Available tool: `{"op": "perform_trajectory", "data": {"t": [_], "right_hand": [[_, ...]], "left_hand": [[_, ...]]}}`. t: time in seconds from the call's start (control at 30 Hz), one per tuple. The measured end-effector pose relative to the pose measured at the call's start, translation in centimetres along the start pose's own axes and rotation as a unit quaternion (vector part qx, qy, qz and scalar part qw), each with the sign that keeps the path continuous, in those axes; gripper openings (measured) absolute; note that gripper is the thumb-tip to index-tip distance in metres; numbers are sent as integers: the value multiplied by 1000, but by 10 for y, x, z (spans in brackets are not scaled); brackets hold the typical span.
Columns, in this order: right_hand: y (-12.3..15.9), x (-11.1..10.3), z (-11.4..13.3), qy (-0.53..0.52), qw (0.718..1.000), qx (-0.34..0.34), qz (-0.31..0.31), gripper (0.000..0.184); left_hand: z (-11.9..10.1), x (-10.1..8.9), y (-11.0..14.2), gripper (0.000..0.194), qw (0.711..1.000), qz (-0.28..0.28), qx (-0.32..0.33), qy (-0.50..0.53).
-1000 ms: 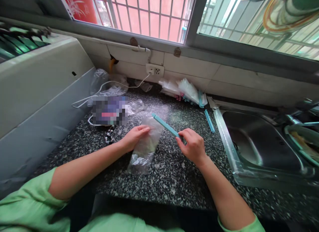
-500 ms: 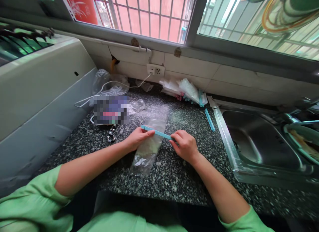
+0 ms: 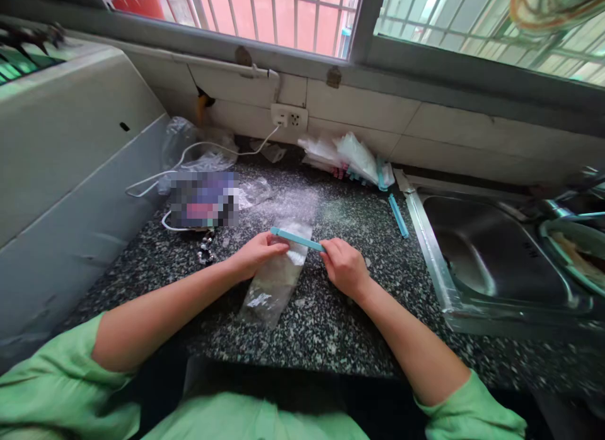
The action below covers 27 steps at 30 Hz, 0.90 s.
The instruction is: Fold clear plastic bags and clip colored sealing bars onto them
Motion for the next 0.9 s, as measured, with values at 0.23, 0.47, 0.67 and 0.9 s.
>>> {"op": "perform_trajectory", "data": {"t": [0.23,0.47,0.67,0.9], "right_hand": [[3,-1,-3,-9,1000,-2,-13,14],[5,3,-4,-2,1000,5,19,16],[7,6,-3,-9,1000,2,25,19],[7,5,-4,-24,1000,4,17,20]], "left_hand": [[-5,1,-3,15,999,18,-6,-30],[-13,-2,-1,21,999,5,32,17],[0,-1,-6,51,997,21,-1,77],[-8,-14,-8,47,996,-20,82,-30]]}}
Point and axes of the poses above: each hand's wrist, its own y-axis away from the middle knuckle, its own x-axis out of the palm, z = x × y, the point moved 9 cm from there along -y, towards the middle knuckle, and after that the axes turned 2 degrees about -z, right-handed, at the moved point
